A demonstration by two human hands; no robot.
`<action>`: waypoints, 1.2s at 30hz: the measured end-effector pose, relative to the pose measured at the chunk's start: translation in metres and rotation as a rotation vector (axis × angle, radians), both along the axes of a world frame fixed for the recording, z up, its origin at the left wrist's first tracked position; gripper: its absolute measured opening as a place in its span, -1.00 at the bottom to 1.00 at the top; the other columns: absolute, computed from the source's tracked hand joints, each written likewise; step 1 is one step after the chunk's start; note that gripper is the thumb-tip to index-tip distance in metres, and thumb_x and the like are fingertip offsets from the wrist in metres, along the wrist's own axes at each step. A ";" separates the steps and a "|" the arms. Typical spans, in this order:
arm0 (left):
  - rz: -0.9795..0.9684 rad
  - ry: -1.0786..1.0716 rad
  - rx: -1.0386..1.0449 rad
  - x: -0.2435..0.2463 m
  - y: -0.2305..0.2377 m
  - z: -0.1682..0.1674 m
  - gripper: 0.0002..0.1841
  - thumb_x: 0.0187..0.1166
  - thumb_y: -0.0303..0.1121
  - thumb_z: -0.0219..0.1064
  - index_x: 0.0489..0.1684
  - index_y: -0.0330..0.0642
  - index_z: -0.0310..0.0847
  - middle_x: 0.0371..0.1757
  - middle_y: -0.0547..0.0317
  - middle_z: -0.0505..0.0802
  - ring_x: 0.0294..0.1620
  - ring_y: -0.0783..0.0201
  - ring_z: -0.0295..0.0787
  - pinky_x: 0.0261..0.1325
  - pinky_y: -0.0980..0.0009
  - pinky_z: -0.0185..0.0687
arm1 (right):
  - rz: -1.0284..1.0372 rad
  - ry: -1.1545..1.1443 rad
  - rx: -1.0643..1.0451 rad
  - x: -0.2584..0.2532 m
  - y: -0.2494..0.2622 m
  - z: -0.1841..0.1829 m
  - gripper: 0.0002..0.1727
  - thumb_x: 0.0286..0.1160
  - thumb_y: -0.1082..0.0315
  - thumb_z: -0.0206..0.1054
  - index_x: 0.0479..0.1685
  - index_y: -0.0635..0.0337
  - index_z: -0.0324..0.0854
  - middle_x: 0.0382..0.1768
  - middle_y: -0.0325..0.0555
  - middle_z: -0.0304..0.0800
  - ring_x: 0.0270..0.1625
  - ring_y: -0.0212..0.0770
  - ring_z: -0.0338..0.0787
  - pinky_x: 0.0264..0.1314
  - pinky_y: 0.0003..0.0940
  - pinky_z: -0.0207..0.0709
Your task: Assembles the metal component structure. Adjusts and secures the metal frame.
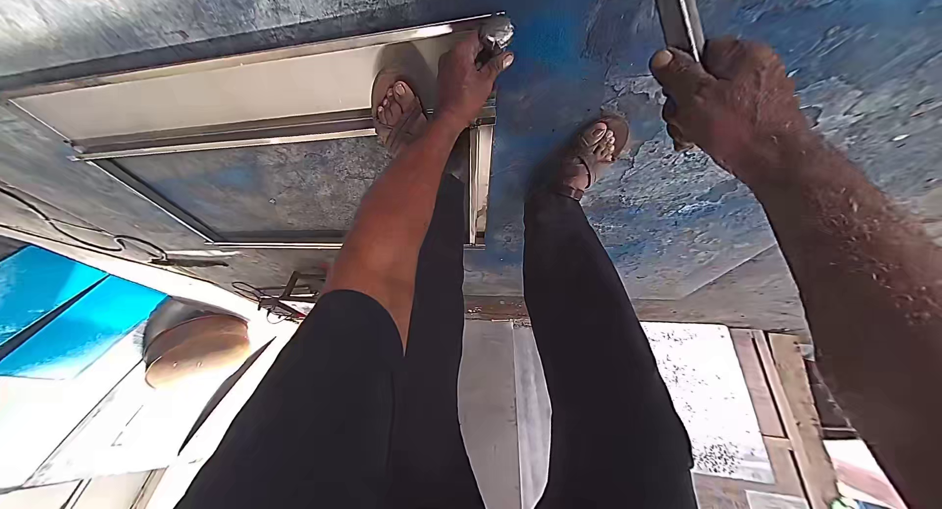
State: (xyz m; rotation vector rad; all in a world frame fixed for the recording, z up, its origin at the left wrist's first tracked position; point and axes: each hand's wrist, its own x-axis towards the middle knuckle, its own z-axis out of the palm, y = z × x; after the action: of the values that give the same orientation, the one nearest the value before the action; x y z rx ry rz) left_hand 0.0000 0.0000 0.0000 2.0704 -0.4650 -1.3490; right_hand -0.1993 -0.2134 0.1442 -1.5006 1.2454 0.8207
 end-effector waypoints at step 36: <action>0.190 0.100 0.751 -0.197 0.146 0.017 -0.13 0.45 -0.13 0.55 0.70 -0.39 0.20 0.52 -0.37 0.60 0.58 -0.19 0.53 0.60 -0.17 0.45 | -0.178 -0.455 0.120 -0.096 0.186 0.180 -0.61 0.72 0.11 0.20 0.34 0.07 0.70 0.00 -0.30 0.88 0.05 -0.36 0.81 0.15 -0.33 0.71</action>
State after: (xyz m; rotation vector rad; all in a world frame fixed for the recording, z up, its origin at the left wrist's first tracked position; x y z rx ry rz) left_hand -0.1969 0.1464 0.0175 2.5164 0.3403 -1.6583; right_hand -0.2956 -0.0275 0.3244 -1.3599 0.9527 0.3977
